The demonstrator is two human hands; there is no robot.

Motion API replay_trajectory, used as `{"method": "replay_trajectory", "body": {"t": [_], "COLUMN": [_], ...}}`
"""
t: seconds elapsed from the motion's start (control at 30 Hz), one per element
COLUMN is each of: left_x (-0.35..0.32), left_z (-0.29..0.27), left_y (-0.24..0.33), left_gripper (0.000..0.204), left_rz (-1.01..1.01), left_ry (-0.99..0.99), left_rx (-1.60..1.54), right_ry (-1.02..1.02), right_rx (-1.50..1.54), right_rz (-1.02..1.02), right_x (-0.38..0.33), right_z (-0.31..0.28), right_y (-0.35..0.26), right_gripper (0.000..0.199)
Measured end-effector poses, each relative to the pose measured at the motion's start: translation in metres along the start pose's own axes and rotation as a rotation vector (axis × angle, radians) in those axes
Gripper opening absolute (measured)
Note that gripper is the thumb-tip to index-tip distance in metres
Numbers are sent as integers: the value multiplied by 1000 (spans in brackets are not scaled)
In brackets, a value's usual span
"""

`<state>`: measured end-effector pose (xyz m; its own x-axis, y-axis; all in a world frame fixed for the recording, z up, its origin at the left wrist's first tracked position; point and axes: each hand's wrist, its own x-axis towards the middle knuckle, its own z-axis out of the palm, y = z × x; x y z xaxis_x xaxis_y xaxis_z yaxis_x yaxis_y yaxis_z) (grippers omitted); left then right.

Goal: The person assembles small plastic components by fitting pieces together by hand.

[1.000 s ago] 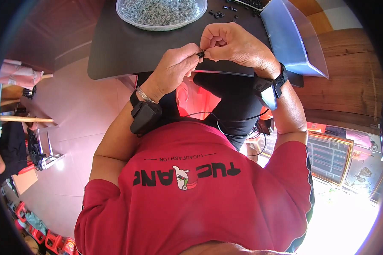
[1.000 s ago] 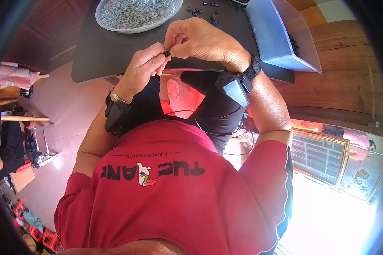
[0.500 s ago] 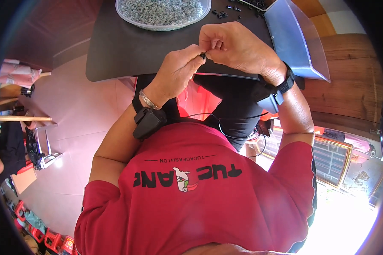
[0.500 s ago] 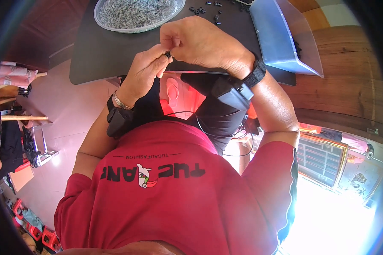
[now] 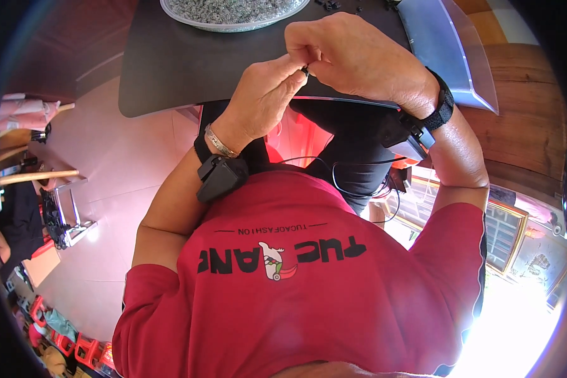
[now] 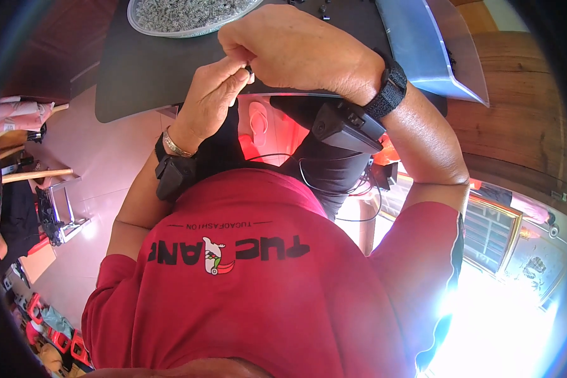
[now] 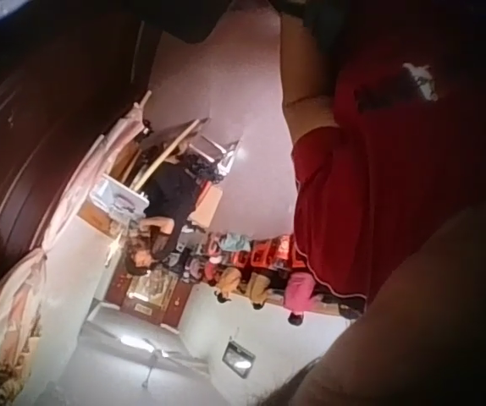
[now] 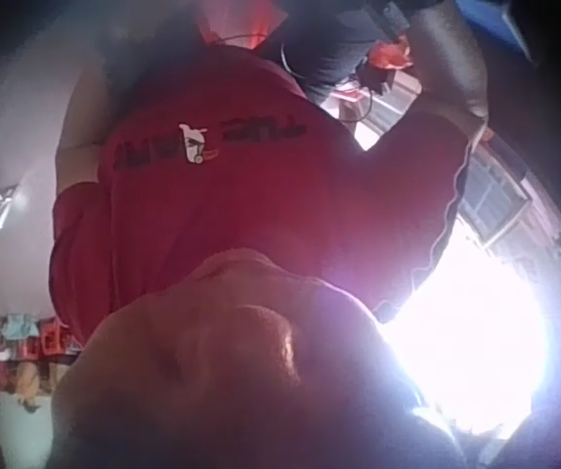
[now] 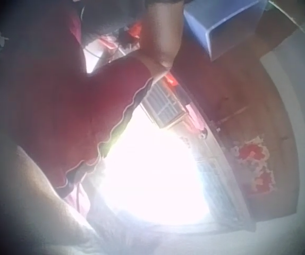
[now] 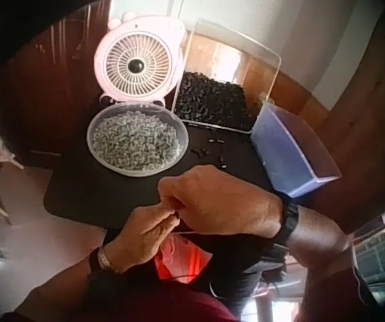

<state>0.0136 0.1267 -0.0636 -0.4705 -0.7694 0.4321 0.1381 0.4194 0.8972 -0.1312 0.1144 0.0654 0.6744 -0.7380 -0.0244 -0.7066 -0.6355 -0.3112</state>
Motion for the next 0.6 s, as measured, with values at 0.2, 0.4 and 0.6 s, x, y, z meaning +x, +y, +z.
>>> {"method": "replay_trajectory", "body": {"t": [0.2,0.4,0.6], "left_x": [6,11,19], "left_z": [2,9,14], "left_y": [9,0,3], "left_gripper": [26,21,20], "left_rz": [-149,-182,-397], "left_ry": [10,151,288], "left_rx": [-43,-61,-404], "right_ry": [174,219,386], "right_rx": [-87,-162,-203], "right_rz": [-41,6,-6], "right_x": [-7,-10,-7], "right_z": [12,16,40], "right_y": [4,-1,6], "right_gripper": [7,13,15]}}
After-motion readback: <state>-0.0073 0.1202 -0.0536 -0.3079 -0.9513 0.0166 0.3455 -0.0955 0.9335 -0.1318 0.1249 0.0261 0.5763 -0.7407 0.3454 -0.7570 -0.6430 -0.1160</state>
